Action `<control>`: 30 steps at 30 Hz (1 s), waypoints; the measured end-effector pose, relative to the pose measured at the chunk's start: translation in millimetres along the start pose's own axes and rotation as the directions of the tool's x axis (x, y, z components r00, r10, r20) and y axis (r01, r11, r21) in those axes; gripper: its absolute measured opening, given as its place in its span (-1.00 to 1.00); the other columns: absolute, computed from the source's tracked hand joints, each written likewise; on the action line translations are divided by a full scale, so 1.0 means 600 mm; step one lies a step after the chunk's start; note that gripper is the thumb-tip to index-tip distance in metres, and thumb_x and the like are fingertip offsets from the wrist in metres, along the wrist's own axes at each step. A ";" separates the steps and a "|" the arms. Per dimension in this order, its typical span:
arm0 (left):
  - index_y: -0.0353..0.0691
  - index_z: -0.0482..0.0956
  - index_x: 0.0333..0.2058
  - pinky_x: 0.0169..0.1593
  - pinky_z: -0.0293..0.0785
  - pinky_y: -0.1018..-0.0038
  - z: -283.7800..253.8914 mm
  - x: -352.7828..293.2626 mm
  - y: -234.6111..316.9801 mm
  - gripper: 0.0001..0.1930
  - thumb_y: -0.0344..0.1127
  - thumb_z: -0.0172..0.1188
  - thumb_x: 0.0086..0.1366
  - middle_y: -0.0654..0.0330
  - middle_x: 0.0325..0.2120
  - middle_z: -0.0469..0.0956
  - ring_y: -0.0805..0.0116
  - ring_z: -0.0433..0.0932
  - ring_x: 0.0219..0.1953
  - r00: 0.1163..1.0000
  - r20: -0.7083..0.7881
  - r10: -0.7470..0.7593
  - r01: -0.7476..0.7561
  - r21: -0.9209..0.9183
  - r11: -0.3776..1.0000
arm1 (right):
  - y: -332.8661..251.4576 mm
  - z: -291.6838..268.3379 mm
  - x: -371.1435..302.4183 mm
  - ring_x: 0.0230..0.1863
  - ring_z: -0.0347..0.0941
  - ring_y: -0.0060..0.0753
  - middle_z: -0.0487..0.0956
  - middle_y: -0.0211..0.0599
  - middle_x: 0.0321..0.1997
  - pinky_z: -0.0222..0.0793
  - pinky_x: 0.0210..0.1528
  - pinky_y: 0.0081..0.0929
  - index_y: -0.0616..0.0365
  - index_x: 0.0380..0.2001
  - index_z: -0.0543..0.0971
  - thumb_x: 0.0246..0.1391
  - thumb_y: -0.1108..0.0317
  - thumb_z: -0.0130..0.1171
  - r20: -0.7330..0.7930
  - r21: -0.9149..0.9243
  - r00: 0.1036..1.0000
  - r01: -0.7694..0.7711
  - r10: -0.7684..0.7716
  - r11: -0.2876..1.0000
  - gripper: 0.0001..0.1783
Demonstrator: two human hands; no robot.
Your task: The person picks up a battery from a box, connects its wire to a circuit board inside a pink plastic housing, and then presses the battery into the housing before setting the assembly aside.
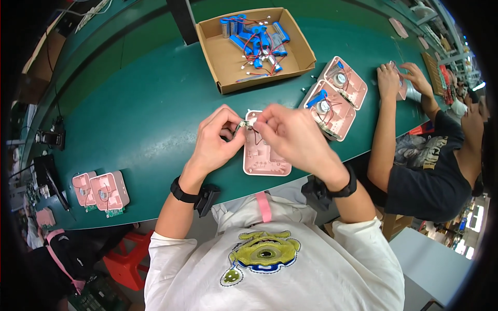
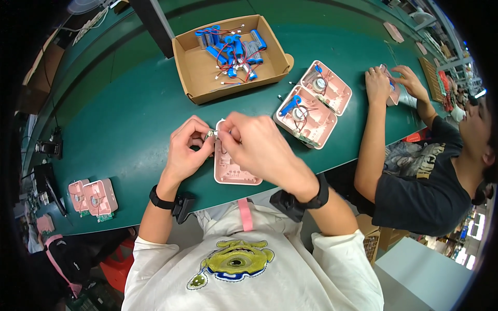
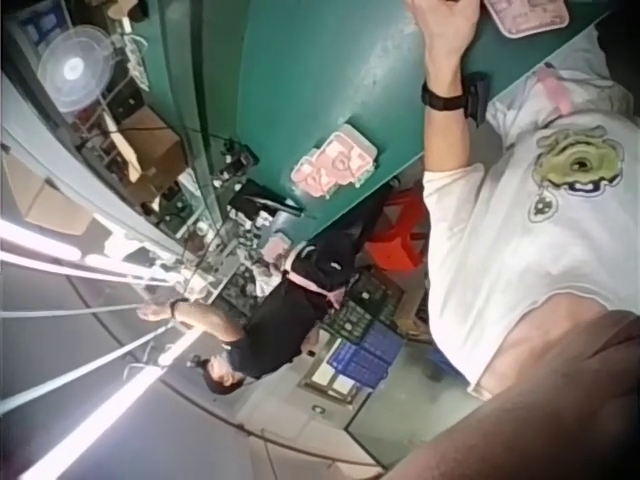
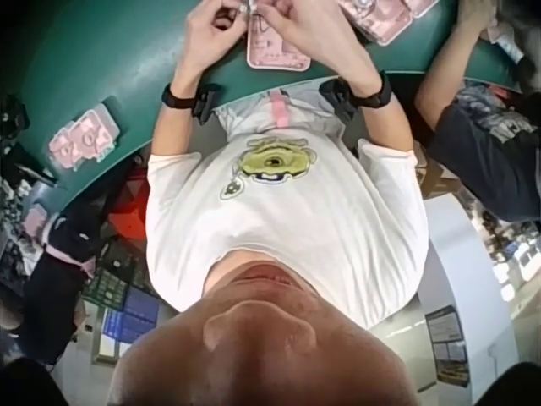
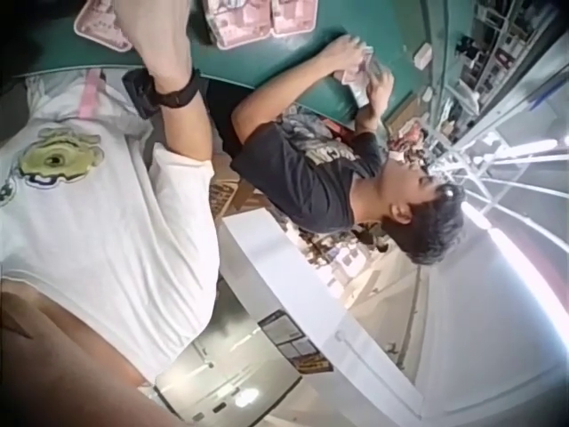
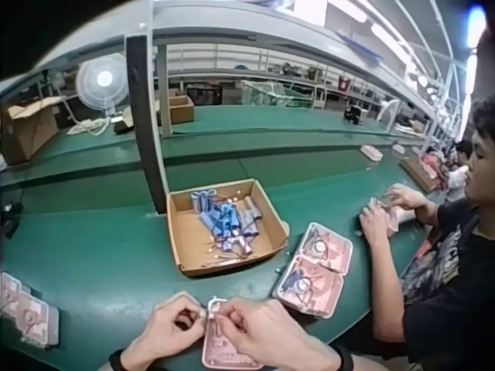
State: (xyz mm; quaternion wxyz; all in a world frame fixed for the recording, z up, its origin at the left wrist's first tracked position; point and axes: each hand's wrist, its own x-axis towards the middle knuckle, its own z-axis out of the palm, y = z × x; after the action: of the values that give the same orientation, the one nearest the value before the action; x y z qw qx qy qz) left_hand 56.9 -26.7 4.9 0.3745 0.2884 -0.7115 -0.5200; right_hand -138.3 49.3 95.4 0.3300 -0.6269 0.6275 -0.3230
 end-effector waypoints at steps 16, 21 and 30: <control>-0.45 0.56 -0.29 -0.45 0.54 0.64 0.017 -0.015 0.013 -0.87 -0.69 0.32 0.21 0.17 -0.31 0.58 0.59 0.59 -0.45 0.992 -0.063 0.107 -0.097 0.140 0.985 | -0.007 0.057 -0.019 -0.49 0.67 0.01 0.70 -0.06 -0.50 0.54 -0.41 -0.19 0.28 -0.31 0.66 0.20 0.40 0.31 -0.225 -0.229 0.974 -0.031 -0.022 0.973 -0.86; -0.38 0.57 -0.33 -0.52 0.47 0.56 0.024 -0.014 0.014 -0.85 -0.62 0.37 0.16 0.18 -0.39 0.56 0.51 0.54 -0.57 0.979 -0.135 0.154 -0.135 0.145 0.980 | -0.015 0.066 -0.019 -0.51 0.66 0.01 0.69 -0.08 -0.52 0.53 -0.42 -0.16 0.29 -0.34 0.64 0.21 0.42 0.29 -0.211 -0.303 0.977 -0.080 0.015 0.950 -0.87; -0.40 0.57 -0.33 -0.52 0.48 0.53 0.022 -0.015 0.025 -0.85 -0.66 0.35 0.17 0.15 -0.39 0.56 0.45 0.55 -0.58 0.965 -0.142 0.223 -0.188 0.224 0.956 | -0.012 0.082 -0.015 -0.53 0.63 0.06 0.65 -0.06 -0.56 0.51 -0.44 -0.08 0.26 -0.32 0.61 0.22 0.44 0.26 -0.242 -0.305 0.967 0.002 -0.079 0.952 -0.90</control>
State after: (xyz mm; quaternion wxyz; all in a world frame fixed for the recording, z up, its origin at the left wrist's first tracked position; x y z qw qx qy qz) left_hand 50.4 -8.3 15.0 0.4519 0.2926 -0.7548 -0.3748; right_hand -94.2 58.3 73.1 0.1415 -0.6370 0.6929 -0.3068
